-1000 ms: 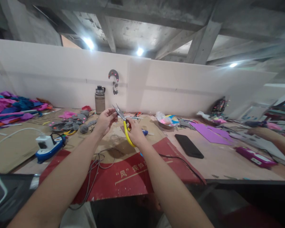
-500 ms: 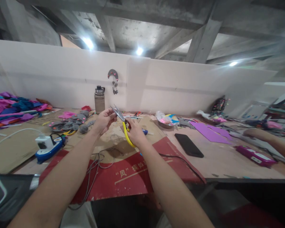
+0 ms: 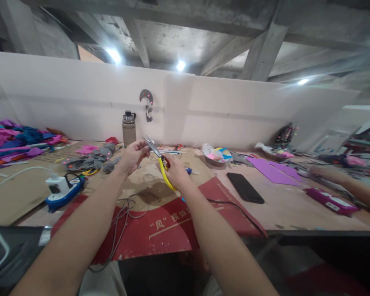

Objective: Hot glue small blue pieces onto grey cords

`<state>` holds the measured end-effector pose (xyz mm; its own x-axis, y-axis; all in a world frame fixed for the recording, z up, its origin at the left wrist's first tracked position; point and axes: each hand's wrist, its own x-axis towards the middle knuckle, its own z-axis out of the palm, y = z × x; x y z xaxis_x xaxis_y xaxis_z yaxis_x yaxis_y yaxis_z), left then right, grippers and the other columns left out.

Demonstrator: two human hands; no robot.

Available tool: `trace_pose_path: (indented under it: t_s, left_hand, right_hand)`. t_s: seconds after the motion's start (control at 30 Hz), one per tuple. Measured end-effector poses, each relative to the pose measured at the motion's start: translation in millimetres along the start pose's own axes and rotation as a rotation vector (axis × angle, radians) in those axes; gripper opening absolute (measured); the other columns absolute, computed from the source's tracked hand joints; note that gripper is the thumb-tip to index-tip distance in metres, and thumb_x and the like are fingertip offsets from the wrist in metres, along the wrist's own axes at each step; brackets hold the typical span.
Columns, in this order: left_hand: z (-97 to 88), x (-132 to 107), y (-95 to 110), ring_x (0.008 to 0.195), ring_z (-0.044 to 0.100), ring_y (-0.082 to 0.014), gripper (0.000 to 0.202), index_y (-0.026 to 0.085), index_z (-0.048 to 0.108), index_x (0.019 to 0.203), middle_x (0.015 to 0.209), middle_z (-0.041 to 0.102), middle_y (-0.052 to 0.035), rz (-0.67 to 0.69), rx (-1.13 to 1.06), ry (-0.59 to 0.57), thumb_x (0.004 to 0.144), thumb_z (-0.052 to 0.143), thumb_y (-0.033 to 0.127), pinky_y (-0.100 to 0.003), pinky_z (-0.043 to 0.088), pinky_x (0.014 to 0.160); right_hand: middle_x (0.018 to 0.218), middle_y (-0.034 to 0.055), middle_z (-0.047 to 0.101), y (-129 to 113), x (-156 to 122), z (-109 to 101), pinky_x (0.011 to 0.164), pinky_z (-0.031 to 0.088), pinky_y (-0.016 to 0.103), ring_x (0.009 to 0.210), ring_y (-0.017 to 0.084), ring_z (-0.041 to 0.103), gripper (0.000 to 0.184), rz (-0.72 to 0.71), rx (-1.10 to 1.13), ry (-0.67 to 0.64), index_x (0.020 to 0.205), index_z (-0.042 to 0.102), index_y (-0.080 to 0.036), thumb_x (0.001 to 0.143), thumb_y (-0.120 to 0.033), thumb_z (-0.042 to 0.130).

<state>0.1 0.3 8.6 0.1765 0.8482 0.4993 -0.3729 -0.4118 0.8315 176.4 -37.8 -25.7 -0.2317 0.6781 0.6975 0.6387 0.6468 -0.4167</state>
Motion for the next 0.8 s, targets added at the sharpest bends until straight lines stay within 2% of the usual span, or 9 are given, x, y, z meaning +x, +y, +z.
trace_pose_path:
  t_s: [0.33, 0.63, 0.8]
  left_hand:
    - [0.9, 0.0, 1.8, 0.054, 0.052, -0.0078, 0.021, 0.012, 0.064, 0.079, 0.063, 0.059, -0.0011, -0.016, -0.011, 0.037, 0.062, 0.075, 0.019, -0.020, 0.040, 0.054]
    - [3.7, -1.4, 4.4, 0.053, 0.050, -0.0071, 0.016, 0.011, 0.064, 0.076, 0.061, 0.058, -0.0009, 0.003, 0.008, 0.024, 0.064, 0.073, 0.018, -0.020, 0.038, 0.053]
    - [5.1, -1.3, 4.8, 0.052, 0.049, -0.0074, 0.019, 0.011, 0.064, 0.076, 0.059, 0.057, -0.0008, 0.007, 0.036, 0.045, 0.062, 0.074, 0.019, -0.020, 0.037, 0.052]
  right_hand:
    - [0.076, 0.0013, 0.053, -0.9, 0.5, -0.8, 0.067, 0.039, 0.026, 0.069, 0.015, 0.046, 0.034, -0.012, -0.010, -0.006, 0.114, 0.054, -0.021, 0.084, -0.035, 0.051]
    - [0.083, 0.0030, 0.052, -0.6, 0.4, -1.2, 0.069, 0.040, 0.026, 0.073, 0.015, 0.047, 0.036, -0.007, -0.025, -0.002, 0.117, 0.053, -0.022, 0.084, -0.036, 0.050]
    - [0.078, 0.0019, 0.053, 0.4, 0.1, -2.3, 0.067, 0.038, 0.026, 0.069, 0.014, 0.046, 0.035, -0.022, -0.036, -0.006, 0.117, 0.054, -0.022, 0.084, -0.036, 0.050]
